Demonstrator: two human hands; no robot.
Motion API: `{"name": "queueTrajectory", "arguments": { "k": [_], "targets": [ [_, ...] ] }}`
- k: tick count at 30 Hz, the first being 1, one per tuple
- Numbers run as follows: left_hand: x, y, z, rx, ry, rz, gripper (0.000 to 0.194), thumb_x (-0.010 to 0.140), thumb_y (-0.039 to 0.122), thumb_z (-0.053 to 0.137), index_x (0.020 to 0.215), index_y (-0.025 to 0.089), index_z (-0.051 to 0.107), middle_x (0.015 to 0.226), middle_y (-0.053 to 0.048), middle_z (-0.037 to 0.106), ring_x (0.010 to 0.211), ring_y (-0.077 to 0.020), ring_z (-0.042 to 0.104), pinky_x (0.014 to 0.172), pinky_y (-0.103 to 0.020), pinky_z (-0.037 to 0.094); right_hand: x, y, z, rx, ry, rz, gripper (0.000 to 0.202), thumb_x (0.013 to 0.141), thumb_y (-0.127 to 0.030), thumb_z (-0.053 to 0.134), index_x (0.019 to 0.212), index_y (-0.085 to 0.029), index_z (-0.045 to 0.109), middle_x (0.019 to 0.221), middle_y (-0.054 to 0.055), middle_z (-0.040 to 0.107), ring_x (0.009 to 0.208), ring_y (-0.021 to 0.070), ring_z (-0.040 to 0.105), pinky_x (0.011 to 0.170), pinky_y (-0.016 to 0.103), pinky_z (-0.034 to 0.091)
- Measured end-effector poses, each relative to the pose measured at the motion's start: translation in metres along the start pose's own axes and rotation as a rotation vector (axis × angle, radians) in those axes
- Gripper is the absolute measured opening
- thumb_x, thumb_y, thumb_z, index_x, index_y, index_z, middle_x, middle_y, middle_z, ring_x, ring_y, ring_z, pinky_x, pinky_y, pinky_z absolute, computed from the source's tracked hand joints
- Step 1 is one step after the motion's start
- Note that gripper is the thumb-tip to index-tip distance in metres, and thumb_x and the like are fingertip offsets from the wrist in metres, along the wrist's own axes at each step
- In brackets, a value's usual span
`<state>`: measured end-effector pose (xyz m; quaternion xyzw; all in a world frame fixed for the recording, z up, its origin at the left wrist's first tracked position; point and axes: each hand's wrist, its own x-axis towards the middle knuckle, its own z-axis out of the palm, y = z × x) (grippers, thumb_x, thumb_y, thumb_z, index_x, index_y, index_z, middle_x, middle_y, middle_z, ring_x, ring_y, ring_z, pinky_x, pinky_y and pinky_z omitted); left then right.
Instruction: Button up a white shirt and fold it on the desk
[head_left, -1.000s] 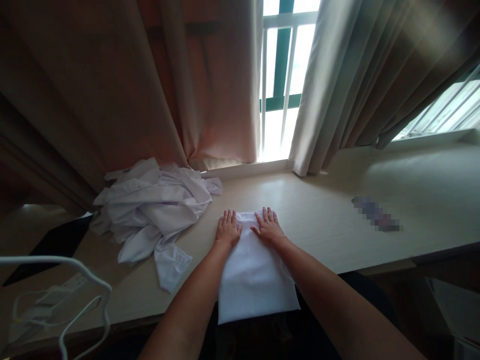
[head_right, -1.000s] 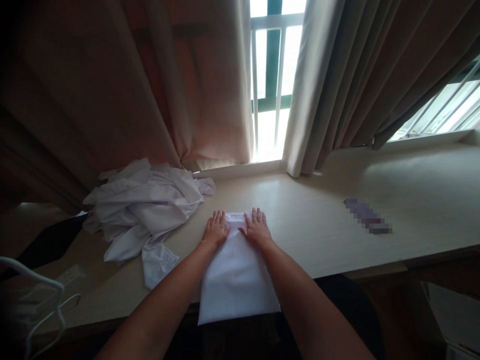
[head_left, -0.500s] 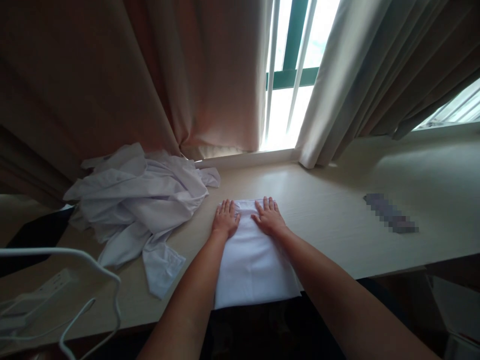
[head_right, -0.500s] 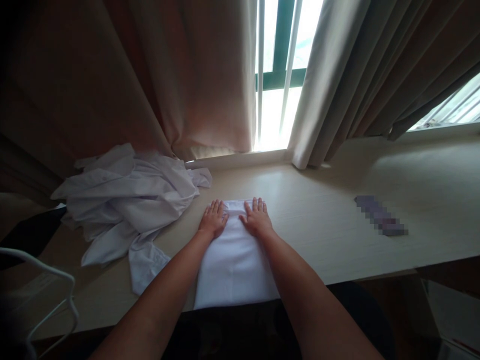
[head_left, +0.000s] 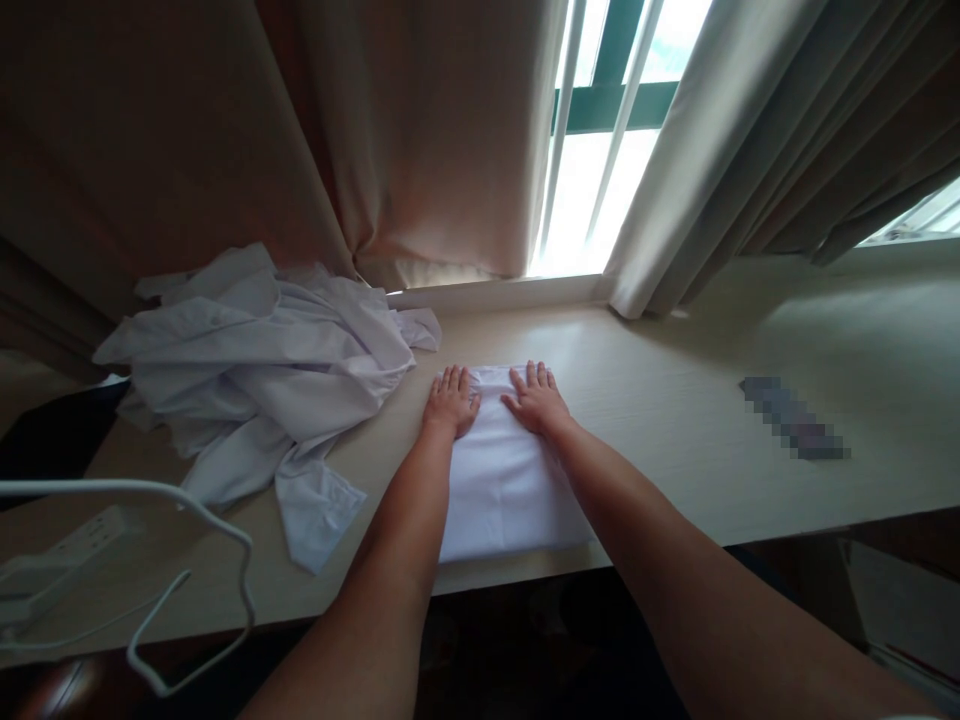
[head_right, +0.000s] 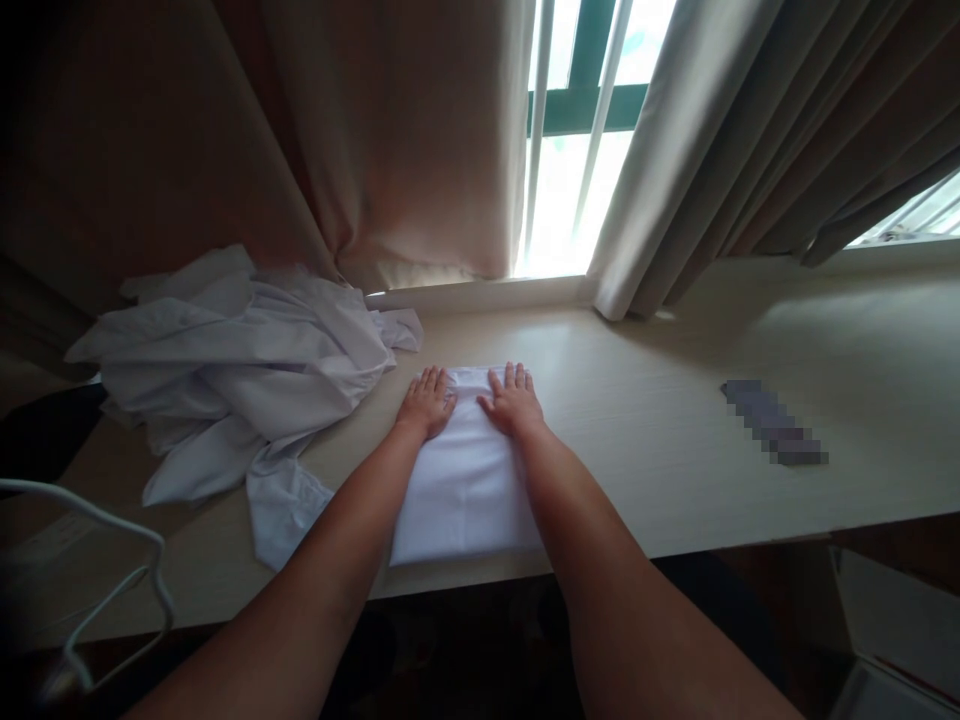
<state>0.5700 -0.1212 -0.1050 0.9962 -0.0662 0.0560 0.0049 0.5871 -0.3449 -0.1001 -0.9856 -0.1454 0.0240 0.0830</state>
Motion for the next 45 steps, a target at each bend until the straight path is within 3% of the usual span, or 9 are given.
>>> {"name": "queueTrajectory", "arguments": {
  "k": [24,45],
  "targets": [
    [-0.007,0.005,-0.008,-0.029,0.000,-0.036,0.075,0.096,0.054,0.024,0.159,0.013,0.018,0.167,-0.010,0.015,0.156,-0.0275,0.007,0.126,-0.048,0.004,-0.003,-0.004,-0.003,-0.021,-0.017,0.008,0.083,0.095,-0.071,0.019,0.161,-0.023,0.009,0.167,0.011,-0.009,0.154,0.0335,-0.009,0.122,0.053,-0.002],
    [-0.016,0.009,-0.015,-0.043,0.022,-0.054,0.077,0.096,0.054,0.028,0.159,0.011,0.019,0.167,-0.013,0.016,0.155,-0.0287,0.007,0.126,-0.048,0.005,-0.009,-0.007,-0.004,-0.010,-0.006,0.010,0.082,0.095,-0.071,0.020,0.161,-0.023,0.011,0.168,0.013,-0.003,0.154,0.0335,-0.007,0.121,0.052,0.001]
  ]
}}
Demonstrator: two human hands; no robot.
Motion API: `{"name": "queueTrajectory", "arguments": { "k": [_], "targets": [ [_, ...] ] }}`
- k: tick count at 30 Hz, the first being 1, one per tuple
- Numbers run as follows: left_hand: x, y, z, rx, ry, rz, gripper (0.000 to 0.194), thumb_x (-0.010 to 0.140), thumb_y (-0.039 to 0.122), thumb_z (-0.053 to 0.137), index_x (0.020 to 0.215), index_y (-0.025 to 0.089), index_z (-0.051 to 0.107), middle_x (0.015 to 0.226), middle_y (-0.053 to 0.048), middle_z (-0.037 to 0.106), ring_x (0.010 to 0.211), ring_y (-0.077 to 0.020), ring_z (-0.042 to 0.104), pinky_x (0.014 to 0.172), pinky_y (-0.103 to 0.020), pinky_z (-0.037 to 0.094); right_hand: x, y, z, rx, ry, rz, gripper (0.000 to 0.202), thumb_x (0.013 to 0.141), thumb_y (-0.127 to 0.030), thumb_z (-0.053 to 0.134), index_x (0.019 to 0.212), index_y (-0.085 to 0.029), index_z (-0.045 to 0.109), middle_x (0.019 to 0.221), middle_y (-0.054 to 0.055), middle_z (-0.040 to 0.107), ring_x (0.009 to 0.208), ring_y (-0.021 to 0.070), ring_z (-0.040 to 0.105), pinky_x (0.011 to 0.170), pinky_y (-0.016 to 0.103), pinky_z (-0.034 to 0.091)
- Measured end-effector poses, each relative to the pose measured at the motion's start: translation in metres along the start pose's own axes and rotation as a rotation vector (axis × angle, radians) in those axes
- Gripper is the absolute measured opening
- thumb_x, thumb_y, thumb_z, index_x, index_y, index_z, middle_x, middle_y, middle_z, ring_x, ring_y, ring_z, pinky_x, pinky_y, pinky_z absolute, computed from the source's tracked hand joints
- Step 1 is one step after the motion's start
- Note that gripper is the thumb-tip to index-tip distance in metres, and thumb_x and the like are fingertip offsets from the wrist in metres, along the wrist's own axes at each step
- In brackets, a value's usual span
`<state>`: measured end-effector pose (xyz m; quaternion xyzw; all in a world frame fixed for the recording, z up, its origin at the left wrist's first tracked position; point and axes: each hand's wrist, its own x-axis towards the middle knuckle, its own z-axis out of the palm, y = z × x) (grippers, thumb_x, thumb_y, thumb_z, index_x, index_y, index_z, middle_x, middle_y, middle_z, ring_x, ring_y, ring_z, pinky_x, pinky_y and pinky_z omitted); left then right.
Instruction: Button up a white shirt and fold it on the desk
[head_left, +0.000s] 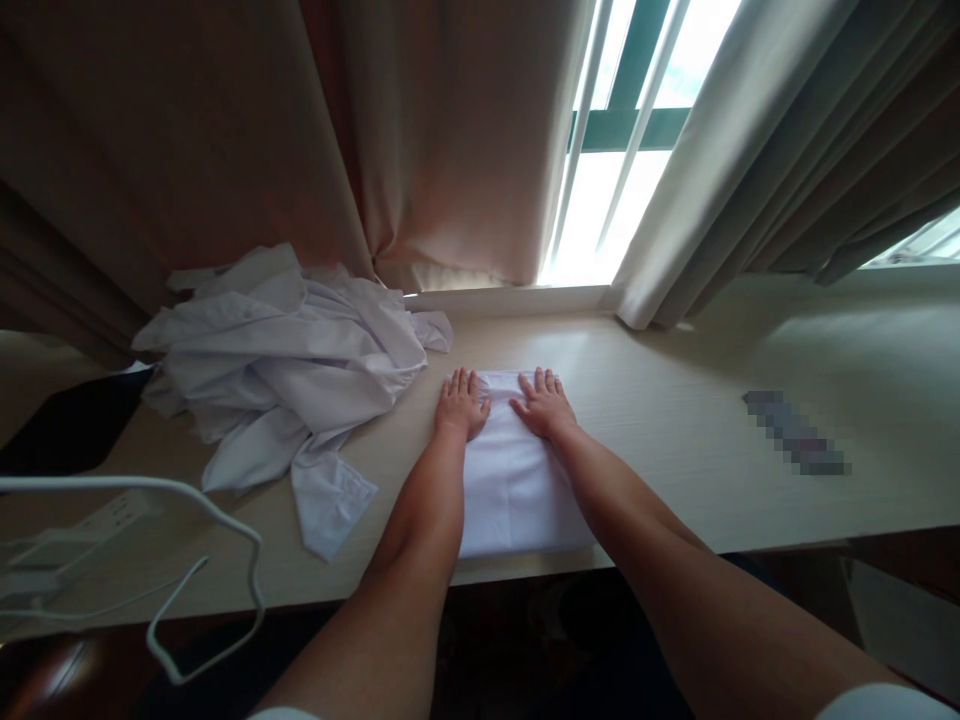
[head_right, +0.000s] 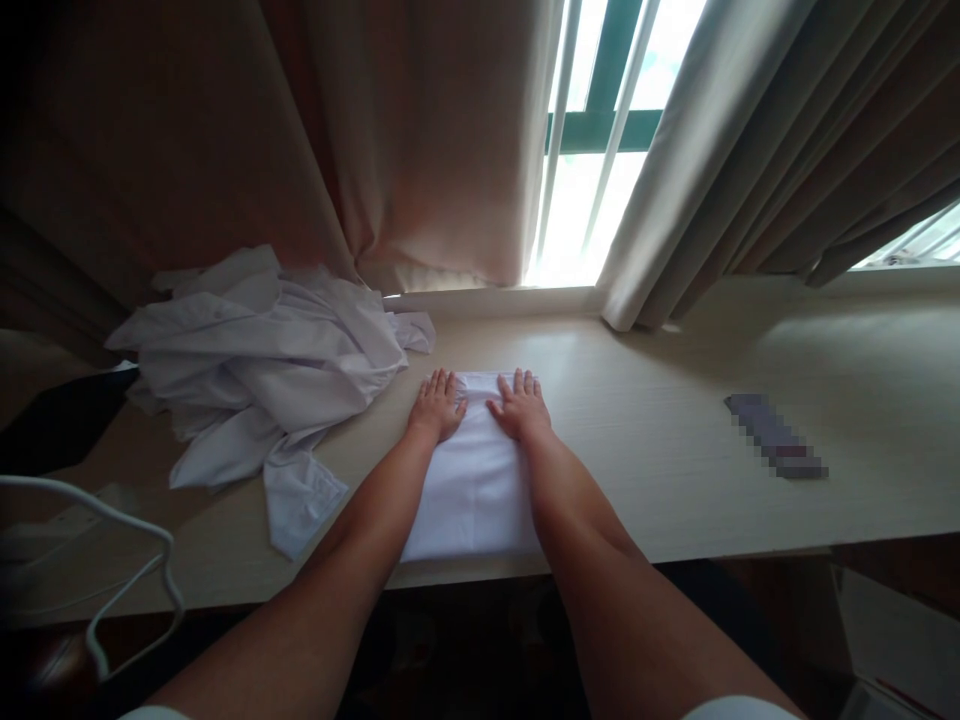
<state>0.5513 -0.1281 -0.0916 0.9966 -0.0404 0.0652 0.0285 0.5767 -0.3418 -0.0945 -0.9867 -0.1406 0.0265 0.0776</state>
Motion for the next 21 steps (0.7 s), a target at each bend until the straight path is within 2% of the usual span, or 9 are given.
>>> {"name": "queueTrajectory", "arguments": {
  "k": [12,21],
  "targets": [
    [-0.009,0.001,-0.005,-0.024,-0.002,-0.018,0.077,0.096,0.054,0.028,0.159,0.011,0.019,0.166,-0.013,0.016,0.155,-0.0289,0.008,0.126,-0.048,0.004,-0.005,-0.002,0.000,-0.008,0.020,-0.011,0.082,0.094,-0.071,0.021,0.161,-0.024,0.013,0.168,0.014,0.001,0.154,0.0336,-0.004,0.121,0.052,0.001],
    [-0.014,0.000,-0.003,-0.031,0.010,-0.004,0.078,0.096,0.054,0.028,0.159,0.009,0.019,0.166,-0.015,0.016,0.155,-0.0286,0.009,0.127,-0.046,0.003,-0.012,-0.005,-0.001,-0.013,-0.002,-0.001,0.082,0.095,-0.070,0.020,0.161,-0.023,0.011,0.168,0.012,-0.004,0.154,0.0342,-0.005,0.121,0.053,-0.001]
  ]
}}
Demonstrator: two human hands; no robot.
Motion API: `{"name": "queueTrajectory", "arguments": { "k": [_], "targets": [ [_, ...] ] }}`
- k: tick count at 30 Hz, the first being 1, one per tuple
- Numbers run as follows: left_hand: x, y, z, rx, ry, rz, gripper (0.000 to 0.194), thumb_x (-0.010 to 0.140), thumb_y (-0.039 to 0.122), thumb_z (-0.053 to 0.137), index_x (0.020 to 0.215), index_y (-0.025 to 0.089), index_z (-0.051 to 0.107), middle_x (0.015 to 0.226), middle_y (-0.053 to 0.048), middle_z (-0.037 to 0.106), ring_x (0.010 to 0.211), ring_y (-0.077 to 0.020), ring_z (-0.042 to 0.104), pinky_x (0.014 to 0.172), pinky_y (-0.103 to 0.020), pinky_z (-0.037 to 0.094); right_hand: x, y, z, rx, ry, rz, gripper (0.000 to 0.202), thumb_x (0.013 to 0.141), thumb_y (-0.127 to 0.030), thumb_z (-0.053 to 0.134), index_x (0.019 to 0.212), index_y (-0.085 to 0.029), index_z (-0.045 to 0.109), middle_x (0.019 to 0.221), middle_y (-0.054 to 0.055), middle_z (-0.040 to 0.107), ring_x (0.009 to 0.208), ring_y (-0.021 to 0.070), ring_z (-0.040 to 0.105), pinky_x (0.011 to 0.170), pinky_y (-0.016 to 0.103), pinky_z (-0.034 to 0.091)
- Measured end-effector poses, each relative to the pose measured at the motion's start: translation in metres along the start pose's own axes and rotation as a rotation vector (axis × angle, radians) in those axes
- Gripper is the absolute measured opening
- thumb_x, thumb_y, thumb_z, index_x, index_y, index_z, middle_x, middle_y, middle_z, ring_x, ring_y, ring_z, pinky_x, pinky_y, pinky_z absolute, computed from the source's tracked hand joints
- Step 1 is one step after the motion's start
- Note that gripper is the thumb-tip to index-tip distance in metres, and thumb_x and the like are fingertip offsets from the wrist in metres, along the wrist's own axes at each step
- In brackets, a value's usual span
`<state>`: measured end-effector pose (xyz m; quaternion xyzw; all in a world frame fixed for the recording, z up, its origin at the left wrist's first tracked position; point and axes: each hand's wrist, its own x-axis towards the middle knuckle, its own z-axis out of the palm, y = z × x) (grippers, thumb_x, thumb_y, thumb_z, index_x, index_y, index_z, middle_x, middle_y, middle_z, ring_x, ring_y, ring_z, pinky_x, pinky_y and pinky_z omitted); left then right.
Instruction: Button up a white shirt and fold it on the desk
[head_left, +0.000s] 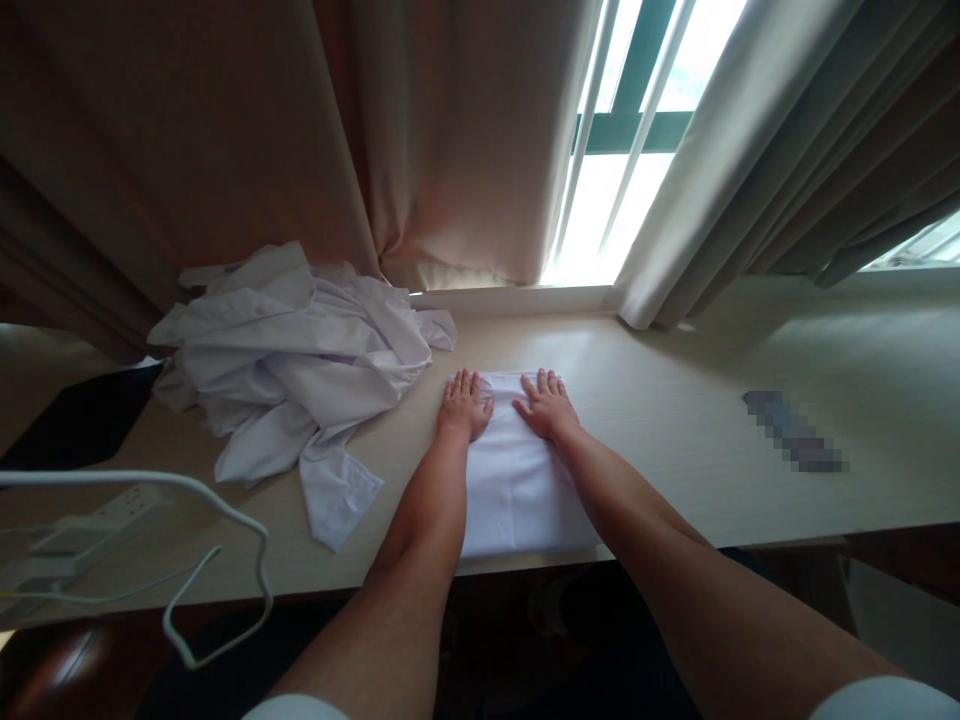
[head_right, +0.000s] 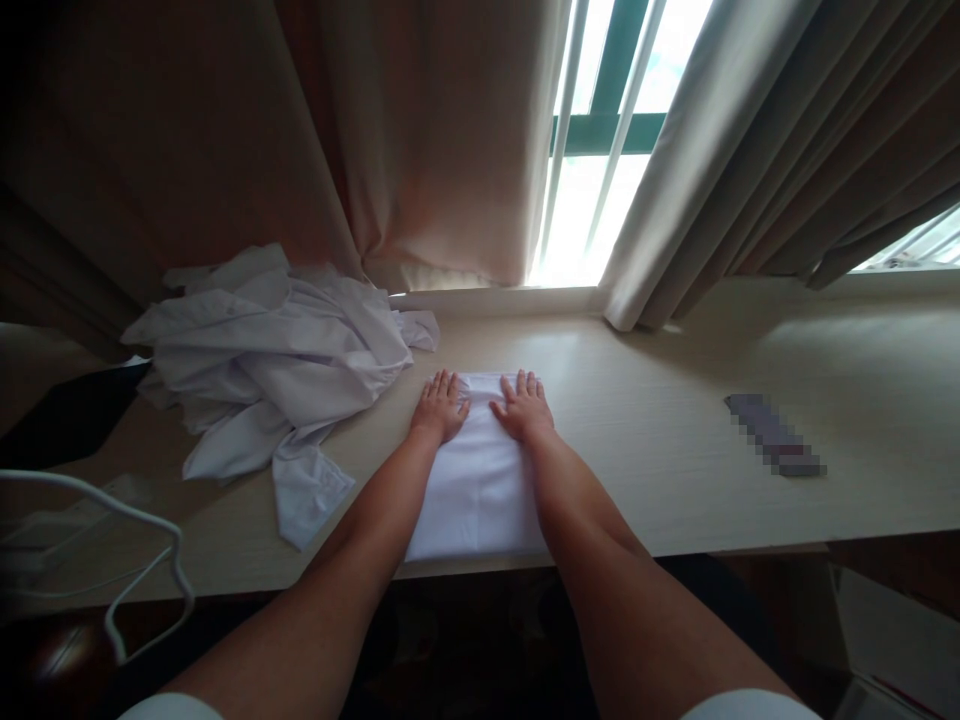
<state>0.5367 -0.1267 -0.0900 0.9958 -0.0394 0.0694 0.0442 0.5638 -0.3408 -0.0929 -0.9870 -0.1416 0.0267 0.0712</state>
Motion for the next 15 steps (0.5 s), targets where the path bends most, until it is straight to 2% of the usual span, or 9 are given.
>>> {"name": "queueTrajectory", "arguments": {
  "k": [8,15],
  "targets": [
    [-0.007,0.000,0.001,0.003,-0.022,-0.010,0.076,0.095,0.055,0.028,0.159,0.013,0.021,0.167,-0.010,0.018,0.156,-0.0265,0.007,0.127,-0.047,0.003,-0.010,-0.003,-0.001,0.003,-0.001,0.008,0.080,0.095,-0.069,0.023,0.161,-0.023,0.012,0.168,0.012,-0.003,0.154,0.0337,-0.006,0.121,0.052,-0.001],
    [-0.020,0.000,0.001,0.004,-0.022,0.001,0.077,0.096,0.055,0.027,0.159,0.012,0.019,0.167,-0.012,0.016,0.156,-0.0268,0.007,0.127,-0.047,0.003,-0.024,-0.006,0.001,0.007,0.004,0.008,0.080,0.095,-0.069,0.023,0.161,-0.024,0.012,0.168,0.013,-0.001,0.154,0.0327,-0.005,0.122,0.051,0.001]
  ]
}}
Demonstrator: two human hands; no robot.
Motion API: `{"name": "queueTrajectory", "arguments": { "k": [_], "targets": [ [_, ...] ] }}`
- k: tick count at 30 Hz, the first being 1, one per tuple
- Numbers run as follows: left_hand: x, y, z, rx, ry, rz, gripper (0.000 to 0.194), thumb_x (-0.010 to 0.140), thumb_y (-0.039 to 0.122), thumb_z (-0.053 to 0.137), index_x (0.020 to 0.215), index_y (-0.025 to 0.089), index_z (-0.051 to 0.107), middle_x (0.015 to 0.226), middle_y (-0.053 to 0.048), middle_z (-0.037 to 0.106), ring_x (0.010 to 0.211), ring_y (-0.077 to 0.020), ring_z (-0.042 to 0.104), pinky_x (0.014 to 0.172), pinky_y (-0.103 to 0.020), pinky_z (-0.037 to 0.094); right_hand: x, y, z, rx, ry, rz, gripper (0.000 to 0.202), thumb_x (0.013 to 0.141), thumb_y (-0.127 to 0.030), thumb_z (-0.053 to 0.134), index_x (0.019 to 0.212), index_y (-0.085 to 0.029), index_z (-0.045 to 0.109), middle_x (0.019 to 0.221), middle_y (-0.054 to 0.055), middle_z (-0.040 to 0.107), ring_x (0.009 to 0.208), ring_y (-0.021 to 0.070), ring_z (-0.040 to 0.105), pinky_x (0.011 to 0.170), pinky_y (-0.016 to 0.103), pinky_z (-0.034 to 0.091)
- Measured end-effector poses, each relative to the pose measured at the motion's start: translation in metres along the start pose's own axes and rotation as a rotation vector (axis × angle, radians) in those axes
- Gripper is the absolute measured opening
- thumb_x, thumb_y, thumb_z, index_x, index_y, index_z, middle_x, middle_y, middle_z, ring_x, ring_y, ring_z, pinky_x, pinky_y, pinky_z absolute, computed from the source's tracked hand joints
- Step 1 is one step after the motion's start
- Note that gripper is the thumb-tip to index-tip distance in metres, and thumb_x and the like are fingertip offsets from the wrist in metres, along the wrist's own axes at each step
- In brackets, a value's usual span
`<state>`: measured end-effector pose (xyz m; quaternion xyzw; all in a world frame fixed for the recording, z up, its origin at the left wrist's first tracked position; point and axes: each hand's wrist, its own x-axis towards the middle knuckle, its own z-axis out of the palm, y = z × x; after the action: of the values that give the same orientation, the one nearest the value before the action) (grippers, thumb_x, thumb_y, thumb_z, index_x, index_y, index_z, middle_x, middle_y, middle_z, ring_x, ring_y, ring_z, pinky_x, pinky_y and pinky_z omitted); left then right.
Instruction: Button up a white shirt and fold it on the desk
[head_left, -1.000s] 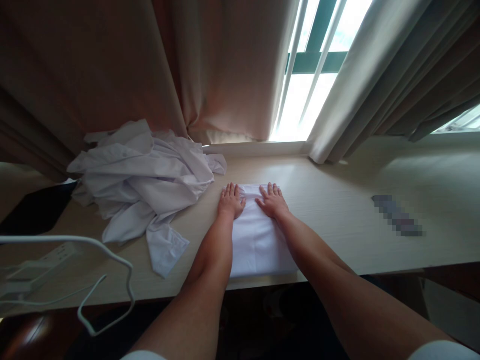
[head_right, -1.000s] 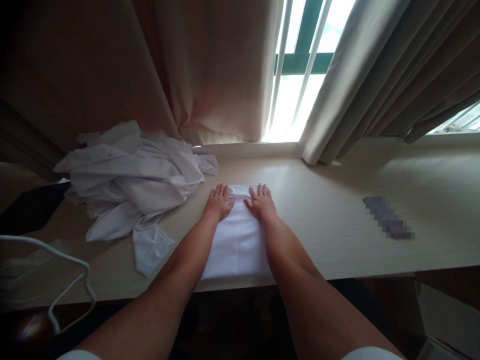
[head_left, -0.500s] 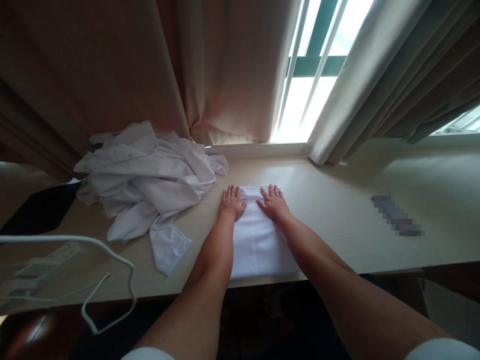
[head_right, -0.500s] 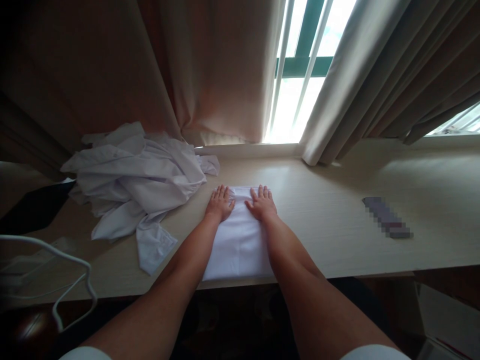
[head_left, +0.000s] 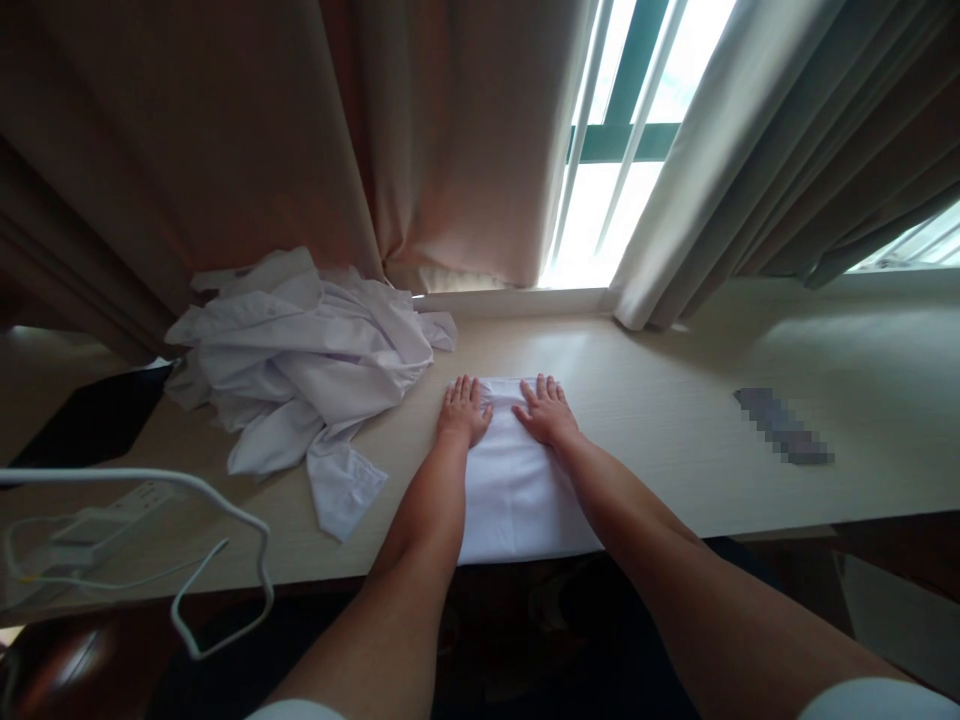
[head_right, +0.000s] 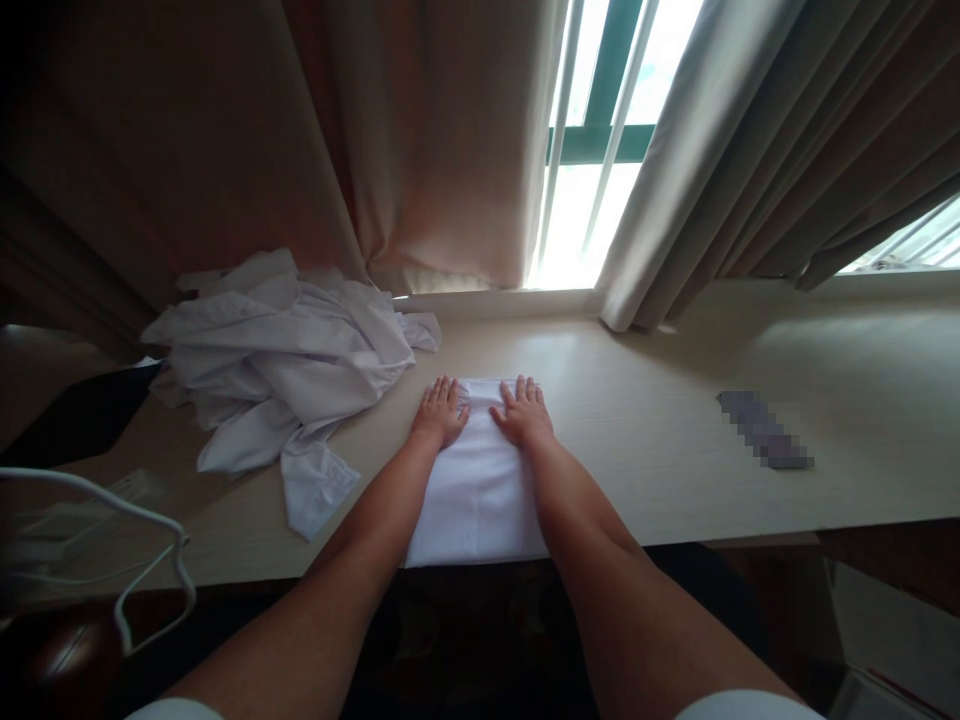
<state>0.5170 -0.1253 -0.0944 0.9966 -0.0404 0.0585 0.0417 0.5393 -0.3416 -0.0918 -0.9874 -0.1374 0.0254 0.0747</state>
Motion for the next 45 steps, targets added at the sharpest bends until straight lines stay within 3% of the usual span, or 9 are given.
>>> {"name": "queueTrajectory", "arguments": {
  "k": [12,20,35,38,41,45],
  "targets": [
    [-0.035,0.006,-0.013,0.002,-0.046,-0.006,0.076,0.096,0.054,0.027,0.159,0.014,0.020,0.167,-0.011,0.016,0.156,-0.0263,0.008,0.127,-0.048,0.004,-0.033,-0.008,0.001,0.014,0.010,-0.009,0.081,0.095,-0.069,0.026,0.160,-0.023,0.017,0.168,0.013,0.001,0.154,0.0332,-0.004,0.122,0.052,0.002],
    [-0.063,0.006,-0.005,-0.055,-0.095,-0.016,0.079,0.096,0.057,0.023,0.160,0.012,0.013,0.168,-0.009,0.006,0.156,-0.0261,-0.003,0.127,-0.044,-0.002,-0.059,-0.009,0.010,0.028,0.012,-0.040,0.081,0.096,-0.067,0.027,0.161,-0.022,0.013,0.167,0.016,-0.001,0.154,0.0346,-0.008,0.121,0.054,-0.001],
    [-0.096,0.007,-0.019,-0.322,-0.158,-0.013,0.082,0.092,0.059,0.038,0.158,0.013,0.022,0.167,-0.012,0.010,0.156,-0.0263,0.001,0.126,-0.046,-0.002,-0.100,-0.010,0.007,0.099,0.081,-0.092,0.079,0.095,-0.065,0.035,0.158,-0.018,0.027,0.166,0.020,0.009,0.154,0.0374,0.001,0.121,0.056,0.004],
    [-0.091,0.003,-0.027,-0.435,-0.169,-0.040,0.080,0.093,0.062,0.036,0.156,0.013,0.029,0.165,-0.016,0.019,0.155,-0.0290,0.009,0.125,-0.048,0.006,-0.104,-0.008,0.001,0.112,0.097,-0.118,0.074,0.097,-0.062,0.036,0.156,-0.017,0.033,0.164,0.021,0.016,0.154,0.0378,0.007,0.120,0.057,0.010],
    [-0.090,-0.008,-0.041,-0.555,-0.147,-0.063,0.082,0.096,0.064,0.026,0.157,0.010,0.023,0.164,-0.019,0.019,0.155,-0.0288,0.012,0.124,-0.046,0.015,-0.104,-0.003,-0.011,0.124,0.113,-0.183,0.065,0.100,-0.055,0.034,0.154,-0.019,0.036,0.164,0.018,0.019,0.154,0.0350,0.011,0.121,0.057,0.012],
    [-0.120,-0.031,-0.065,-0.636,-0.100,0.012,0.070,0.099,0.058,0.026,0.157,0.019,0.027,0.166,-0.009,0.021,0.156,-0.0224,0.003,0.125,-0.040,0.014,-0.115,0.017,-0.033,0.137,0.127,-0.335,0.057,0.101,-0.039,0.037,0.156,-0.024,0.032,0.165,0.009,0.022,0.154,0.0260,0.014,0.124,0.052,0.008]
  ]
}}
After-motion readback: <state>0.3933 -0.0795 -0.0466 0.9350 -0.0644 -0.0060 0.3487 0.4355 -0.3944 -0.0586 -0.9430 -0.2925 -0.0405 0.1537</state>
